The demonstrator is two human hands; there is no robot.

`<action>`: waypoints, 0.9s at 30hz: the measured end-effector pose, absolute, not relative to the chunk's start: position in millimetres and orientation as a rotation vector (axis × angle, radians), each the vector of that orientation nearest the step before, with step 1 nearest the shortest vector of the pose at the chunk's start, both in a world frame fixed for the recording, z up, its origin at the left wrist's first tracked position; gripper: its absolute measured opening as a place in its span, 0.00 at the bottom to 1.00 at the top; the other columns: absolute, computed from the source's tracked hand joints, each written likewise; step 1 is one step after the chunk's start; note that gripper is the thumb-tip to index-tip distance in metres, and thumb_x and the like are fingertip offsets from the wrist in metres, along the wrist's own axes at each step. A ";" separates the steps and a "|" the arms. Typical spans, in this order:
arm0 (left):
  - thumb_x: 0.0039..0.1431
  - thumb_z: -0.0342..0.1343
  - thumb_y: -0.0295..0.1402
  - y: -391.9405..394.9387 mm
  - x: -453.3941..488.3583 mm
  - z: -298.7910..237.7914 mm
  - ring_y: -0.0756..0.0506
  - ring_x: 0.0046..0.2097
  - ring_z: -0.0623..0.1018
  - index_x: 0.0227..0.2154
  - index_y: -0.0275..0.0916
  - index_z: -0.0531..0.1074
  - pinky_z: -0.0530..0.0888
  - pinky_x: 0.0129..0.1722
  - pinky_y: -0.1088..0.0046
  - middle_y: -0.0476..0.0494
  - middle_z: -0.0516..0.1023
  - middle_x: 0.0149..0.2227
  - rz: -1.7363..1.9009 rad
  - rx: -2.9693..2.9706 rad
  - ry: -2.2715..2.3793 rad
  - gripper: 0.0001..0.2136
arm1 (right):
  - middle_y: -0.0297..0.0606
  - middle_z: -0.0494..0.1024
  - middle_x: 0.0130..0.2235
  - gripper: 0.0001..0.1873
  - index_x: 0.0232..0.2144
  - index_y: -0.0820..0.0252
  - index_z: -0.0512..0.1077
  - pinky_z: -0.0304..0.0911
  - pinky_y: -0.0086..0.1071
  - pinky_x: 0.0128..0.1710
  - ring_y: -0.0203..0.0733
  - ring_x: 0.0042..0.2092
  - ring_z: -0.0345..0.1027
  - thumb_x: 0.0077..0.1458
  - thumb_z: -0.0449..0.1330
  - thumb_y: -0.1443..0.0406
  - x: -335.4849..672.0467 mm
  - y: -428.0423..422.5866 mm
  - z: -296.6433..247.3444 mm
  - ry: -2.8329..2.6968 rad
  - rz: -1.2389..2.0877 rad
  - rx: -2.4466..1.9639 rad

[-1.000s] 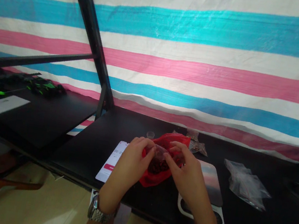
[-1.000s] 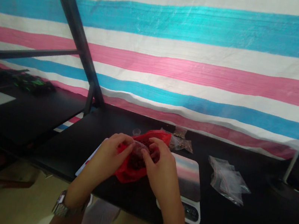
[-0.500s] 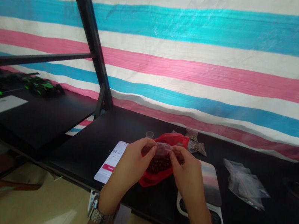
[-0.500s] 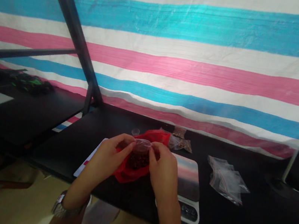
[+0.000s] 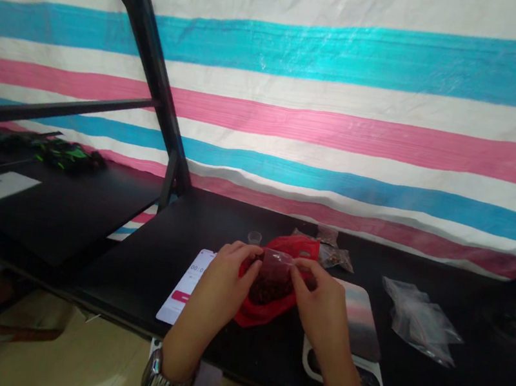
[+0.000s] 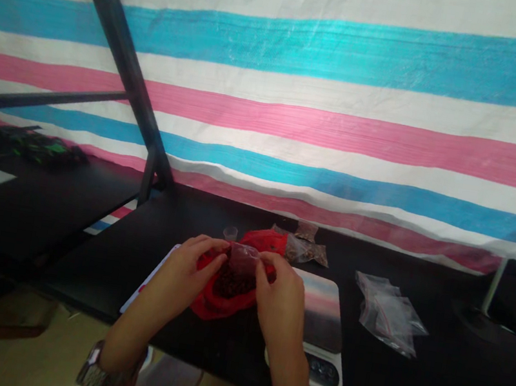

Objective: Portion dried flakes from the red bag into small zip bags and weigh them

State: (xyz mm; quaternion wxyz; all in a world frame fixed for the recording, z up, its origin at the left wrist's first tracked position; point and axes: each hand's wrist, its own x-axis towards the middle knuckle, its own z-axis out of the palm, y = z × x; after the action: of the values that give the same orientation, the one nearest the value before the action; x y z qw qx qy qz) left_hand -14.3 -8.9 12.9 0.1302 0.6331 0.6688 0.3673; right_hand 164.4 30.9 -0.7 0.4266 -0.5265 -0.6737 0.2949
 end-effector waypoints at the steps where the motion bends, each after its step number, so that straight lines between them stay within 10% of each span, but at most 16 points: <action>1: 0.67 0.57 0.25 -8.9 -14.1 13.1 0.39 0.50 0.81 0.48 0.40 0.82 0.76 0.54 0.57 0.41 0.83 0.48 1.069 1.848 1.945 0.12 | 0.41 0.87 0.38 0.15 0.40 0.55 0.83 0.70 0.39 0.41 0.49 0.37 0.80 0.62 0.59 0.55 164.7 30.7 -0.8 -1.672 0.732 -1.315; 15: 0.66 0.56 0.30 -4.7 -15.2 9.7 0.37 0.50 0.79 0.45 0.43 0.82 0.76 0.54 0.54 0.42 0.85 0.46 1.153 1.834 1.899 0.11 | 0.41 0.85 0.34 0.14 0.37 0.54 0.83 0.70 0.38 0.35 0.48 0.33 0.76 0.61 0.62 0.53 161.0 21.0 12.7 -1.574 0.693 -1.240; 23: 0.65 0.54 0.37 -7.0 -25.5 8.5 0.36 0.50 0.80 0.44 0.45 0.83 0.76 0.55 0.53 0.41 0.84 0.45 1.236 1.849 1.871 0.12 | 0.27 0.68 0.21 0.16 0.35 0.56 0.80 0.58 0.30 0.26 0.37 0.24 0.59 0.53 0.68 0.51 215.1 29.5 36.3 -1.165 0.826 -1.138; 27: 0.64 0.54 0.41 -7.8 -35.9 8.6 0.37 0.47 0.81 0.41 0.45 0.82 0.78 0.53 0.55 0.42 0.85 0.44 1.216 1.877 1.880 0.13 | 0.33 0.76 0.30 0.15 0.32 0.57 0.75 0.58 0.30 0.27 0.36 0.27 0.62 0.43 0.69 0.55 297.4 53.3 23.2 -0.734 0.716 -1.273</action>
State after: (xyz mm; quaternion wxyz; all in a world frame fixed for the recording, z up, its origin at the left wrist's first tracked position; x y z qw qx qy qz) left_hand -35.9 -7.8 8.6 0.1099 0.6385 0.6397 0.4136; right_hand 297.4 53.3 23.2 0.6842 -0.5680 -0.3276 0.3194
